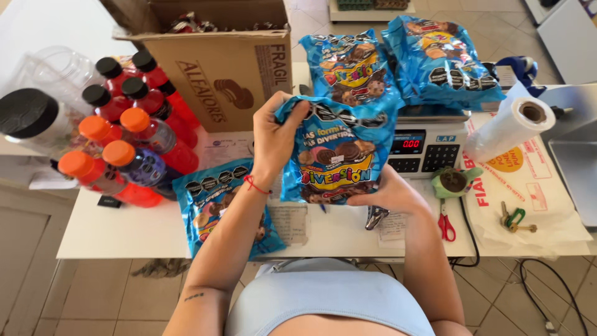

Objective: The person weighs snack bags on a digital scale, writes details on a sheet of paper, and applies a label to one of the bags.

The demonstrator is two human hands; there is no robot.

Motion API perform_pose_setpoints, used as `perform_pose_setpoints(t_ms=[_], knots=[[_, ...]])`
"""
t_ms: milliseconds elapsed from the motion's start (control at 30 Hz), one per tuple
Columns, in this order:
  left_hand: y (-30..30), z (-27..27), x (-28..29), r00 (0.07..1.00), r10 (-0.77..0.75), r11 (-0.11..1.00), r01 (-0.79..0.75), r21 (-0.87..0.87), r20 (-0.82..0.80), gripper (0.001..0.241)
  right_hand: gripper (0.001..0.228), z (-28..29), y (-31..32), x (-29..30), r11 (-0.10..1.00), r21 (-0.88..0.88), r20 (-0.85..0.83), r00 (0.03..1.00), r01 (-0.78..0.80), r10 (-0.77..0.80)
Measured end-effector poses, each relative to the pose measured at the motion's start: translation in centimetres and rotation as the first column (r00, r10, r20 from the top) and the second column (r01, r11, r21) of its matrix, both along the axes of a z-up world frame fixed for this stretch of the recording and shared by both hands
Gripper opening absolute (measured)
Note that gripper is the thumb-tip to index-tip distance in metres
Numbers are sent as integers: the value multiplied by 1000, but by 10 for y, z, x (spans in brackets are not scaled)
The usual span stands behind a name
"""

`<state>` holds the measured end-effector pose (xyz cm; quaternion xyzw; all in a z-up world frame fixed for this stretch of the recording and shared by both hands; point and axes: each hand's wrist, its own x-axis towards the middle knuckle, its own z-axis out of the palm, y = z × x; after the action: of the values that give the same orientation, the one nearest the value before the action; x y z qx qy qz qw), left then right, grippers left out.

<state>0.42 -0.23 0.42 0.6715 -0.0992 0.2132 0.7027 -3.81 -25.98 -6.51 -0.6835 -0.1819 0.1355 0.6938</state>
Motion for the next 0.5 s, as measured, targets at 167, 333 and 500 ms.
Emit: perform_pose_setpoints(t_ms=[167, 333, 500], knots=[[0, 29, -28, 995, -8, 996, -2, 88, 104, 16, 76, 65, 27, 15, 988, 131, 354, 928, 78, -120], [17, 56, -47, 992, 1, 997, -11, 76, 126, 13, 17, 59, 36, 43, 918, 296, 548, 741, 263, -389], [50, 61, -76, 987, 66, 991, -81, 106, 145, 9, 19, 69, 65, 36, 908, 338, 515, 760, 245, -397]])
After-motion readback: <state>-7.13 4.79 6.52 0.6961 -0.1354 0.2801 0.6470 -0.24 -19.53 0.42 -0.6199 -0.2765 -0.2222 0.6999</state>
